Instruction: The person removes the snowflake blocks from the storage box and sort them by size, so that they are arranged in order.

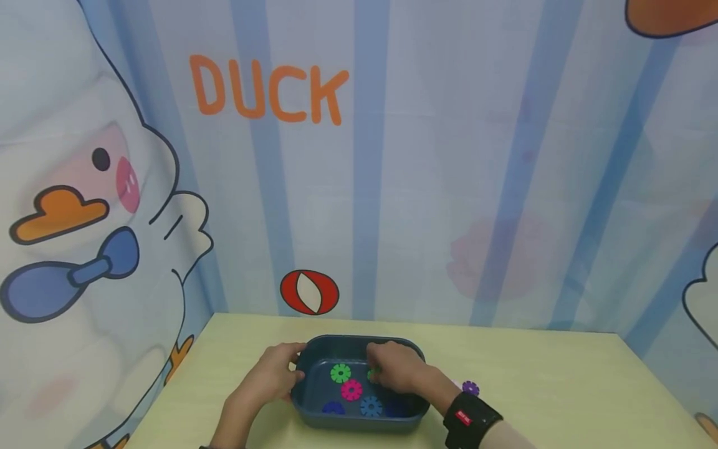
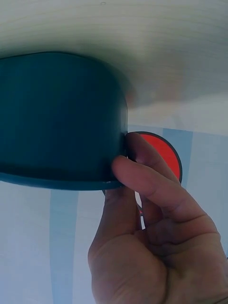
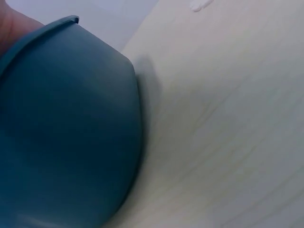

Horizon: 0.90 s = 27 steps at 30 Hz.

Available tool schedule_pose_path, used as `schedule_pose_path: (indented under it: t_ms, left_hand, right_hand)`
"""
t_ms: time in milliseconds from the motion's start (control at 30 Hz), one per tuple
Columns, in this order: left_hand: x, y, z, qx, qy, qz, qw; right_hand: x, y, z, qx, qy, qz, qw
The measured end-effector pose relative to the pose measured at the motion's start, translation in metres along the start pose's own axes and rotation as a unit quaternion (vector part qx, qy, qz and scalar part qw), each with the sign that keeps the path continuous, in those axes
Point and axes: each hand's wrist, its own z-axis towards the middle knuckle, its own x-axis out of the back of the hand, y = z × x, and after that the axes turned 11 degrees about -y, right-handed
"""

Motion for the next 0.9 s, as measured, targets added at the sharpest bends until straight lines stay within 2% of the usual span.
schedule_pose_path:
  t_ms: [167,467,733,900]
  left_hand:
    - [-0.001,-0.001,-0.001,0.002,-0.004,-0.007,1.0000]
    - [-0.003,0.000,-0.001,0.001,-0.005,-0.008,1.0000]
    - [-0.002,0.002,-0.002,0.001,-0.004,-0.019,0.9998]
    - [-0.002,0.002,0.000,0.000,0.003,0.000,1.0000]
  right_hand:
    - [0.005,0.000,-0.006,0.010,-0.008,0.034,0.999]
    - [0.019,0.010,-0.026,0.040,0.045,0.096,0.994]
    - [0.027,0.029,-0.048,0.038,0.099,0.130,0.986]
    - [0.026,0.042,-0.062,0.009,0.130,0.125,0.983]
